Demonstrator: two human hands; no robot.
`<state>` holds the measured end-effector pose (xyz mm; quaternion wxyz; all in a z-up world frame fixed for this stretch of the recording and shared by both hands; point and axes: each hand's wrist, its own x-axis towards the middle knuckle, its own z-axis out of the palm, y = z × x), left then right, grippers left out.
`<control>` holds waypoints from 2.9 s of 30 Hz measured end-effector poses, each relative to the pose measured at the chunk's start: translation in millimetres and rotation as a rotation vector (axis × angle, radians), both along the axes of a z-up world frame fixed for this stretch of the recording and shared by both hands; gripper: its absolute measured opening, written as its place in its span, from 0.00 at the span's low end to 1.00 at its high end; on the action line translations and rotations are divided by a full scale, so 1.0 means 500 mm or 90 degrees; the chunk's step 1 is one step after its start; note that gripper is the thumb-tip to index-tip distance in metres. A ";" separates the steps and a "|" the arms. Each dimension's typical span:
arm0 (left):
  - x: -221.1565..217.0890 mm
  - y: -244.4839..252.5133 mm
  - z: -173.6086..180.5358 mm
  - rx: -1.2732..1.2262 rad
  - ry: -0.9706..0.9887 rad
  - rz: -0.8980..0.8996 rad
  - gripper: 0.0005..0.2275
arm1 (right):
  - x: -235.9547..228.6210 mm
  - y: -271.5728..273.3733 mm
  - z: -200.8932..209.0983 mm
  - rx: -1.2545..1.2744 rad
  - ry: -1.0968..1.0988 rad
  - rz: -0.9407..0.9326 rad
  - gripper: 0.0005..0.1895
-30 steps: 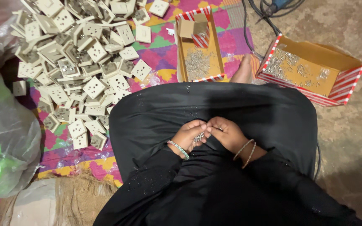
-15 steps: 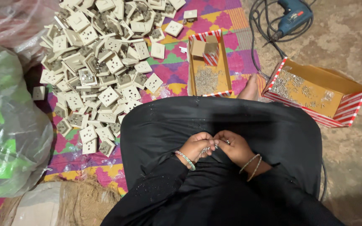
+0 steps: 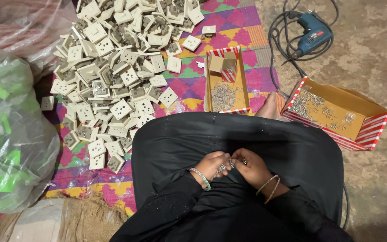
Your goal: The person sits on a mat and assembles small electrical components by hand. They pick up white plastic blocks and metal pins, inserting the pins into the blocks one by one. A pile of finished blocks and boxes of pins are visible nearby.
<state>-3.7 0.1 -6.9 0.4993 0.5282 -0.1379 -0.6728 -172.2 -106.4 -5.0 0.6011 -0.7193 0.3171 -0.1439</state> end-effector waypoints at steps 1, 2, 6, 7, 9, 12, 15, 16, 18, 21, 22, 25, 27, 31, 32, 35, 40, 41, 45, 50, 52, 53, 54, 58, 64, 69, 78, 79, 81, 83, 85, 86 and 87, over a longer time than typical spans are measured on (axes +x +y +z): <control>0.000 -0.001 0.001 -0.015 0.009 0.008 0.08 | 0.000 0.000 0.003 0.000 0.002 -0.001 0.05; 0.002 0.000 0.002 -0.030 0.018 0.016 0.06 | 0.000 0.001 0.007 0.000 0.004 -0.002 0.05; 0.006 -0.004 0.009 0.016 0.009 -0.018 0.08 | 0.004 -0.003 0.023 -0.017 0.040 0.003 0.05; 0.004 -0.004 0.009 0.012 0.013 -0.002 0.08 | 0.004 -0.003 0.025 -0.024 0.034 0.007 0.05; 0.003 -0.004 0.007 0.002 0.021 0.029 0.06 | 0.004 -0.003 0.027 -0.037 0.023 0.012 0.05; 0.001 -0.001 0.002 -0.069 -0.019 -0.017 0.04 | 0.002 -0.004 0.025 -0.069 0.016 0.014 0.05; 0.000 -0.007 0.000 0.024 -0.034 -0.022 0.10 | 0.002 -0.003 0.021 -0.062 0.012 0.018 0.05; 0.003 -0.008 0.000 0.019 -0.026 -0.004 0.10 | 0.004 -0.003 0.019 -0.050 0.000 0.014 0.05; 0.002 -0.005 -0.001 0.011 -0.007 0.032 0.10 | 0.001 0.000 0.017 -0.023 -0.022 0.007 0.05; 0.002 0.000 -0.001 -0.015 -0.037 -0.023 0.12 | 0.001 -0.001 0.020 -0.044 0.012 -0.008 0.05; 0.002 -0.002 -0.002 -0.004 -0.045 -0.015 0.11 | 0.001 -0.002 0.022 -0.045 0.024 -0.011 0.05; 0.001 -0.002 -0.003 0.013 -0.057 0.001 0.09 | 0.003 0.000 0.030 -0.049 0.049 -0.019 0.05; 0.004 -0.001 -0.005 0.000 -0.046 -0.002 0.09 | 0.004 0.003 0.035 -0.056 0.048 -0.025 0.06; 0.005 0.000 0.000 0.002 -0.053 -0.005 0.10 | 0.003 0.004 0.045 -0.095 0.051 -0.033 0.06; 0.006 0.001 0.001 -0.010 -0.042 0.005 0.10 | 0.004 0.005 0.046 -0.103 0.048 -0.032 0.05; 0.005 -0.001 0.003 0.012 -0.071 -0.006 0.10 | 0.002 0.006 0.045 -0.077 0.038 -0.044 0.05; 0.007 0.001 -0.001 0.011 -0.072 0.003 0.10 | 0.003 0.009 0.040 -0.060 0.039 -0.049 0.04; 0.008 0.001 -0.002 0.011 -0.089 -0.016 0.12 | 0.004 0.007 0.040 -0.059 0.034 -0.049 0.04; 0.009 0.000 -0.013 0.015 -0.050 0.027 0.06 | 0.006 0.008 0.044 -0.057 0.058 -0.040 0.04; 0.004 -0.003 -0.028 0.037 -0.099 -0.032 0.10 | 0.008 0.007 0.050 -0.064 0.079 0.010 0.05; 0.005 -0.003 -0.033 0.038 -0.090 -0.021 0.11 | 0.007 0.007 0.048 -0.068 0.075 0.014 0.05; 0.005 -0.002 -0.035 0.024 -0.079 -0.011 0.11 | 0.005 0.007 0.046 -0.065 0.067 0.014 0.05; 0.004 -0.001 -0.037 0.009 -0.069 -0.001 0.11 | 0.002 0.008 0.044 -0.061 0.058 0.015 0.05; 0.005 -0.001 -0.039 -0.013 -0.110 -0.046 0.09 | 0.003 0.005 0.038 -0.087 0.056 0.017 0.05; 0.005 -0.003 -0.030 0.006 -0.096 -0.023 0.09 | 0.001 0.002 0.032 -0.054 0.063 0.001 0.05; 0.001 -0.007 -0.026 0.058 -0.110 -0.041 0.13 | 0.000 0.003 0.017 -0.063 0.057 0.009 0.05; 0.004 -0.002 -0.037 0.020 -0.124 -0.022 0.18 | -0.010 -0.005 -0.040 -0.057 0.013 0.017 0.04; 0.003 -0.004 -0.036 0.019 -0.125 -0.026 0.17 | -0.011 -0.008 -0.049 -0.042 0.006 0.012 0.04; 0.003 -0.007 -0.031 0.018 -0.127 -0.034 0.16 | -0.008 -0.014 -0.066 -0.014 -0.009 0.005 0.04; 0.002 -0.004 -0.018 0.028 -0.119 -0.045 0.17 | -0.008 -0.024 -0.073 0.183 -0.018 -0.029 0.03; 0.003 -0.002 -0.002 0.034 -0.099 -0.044 0.17 | -0.012 -0.030 -0.070 0.381 -0.083 -0.077 0.04; 0.006 -0.006 0.005 0.035 -0.083 -0.037 0.17 | -0.013 -0.040 -0.066 0.478 -0.143 -0.110 0.05; 0.008 -0.007 0.012 0.038 -0.066 -0.030 0.17 | -0.016 -0.043 -0.060 0.577 -0.202 -0.145 0.07</control>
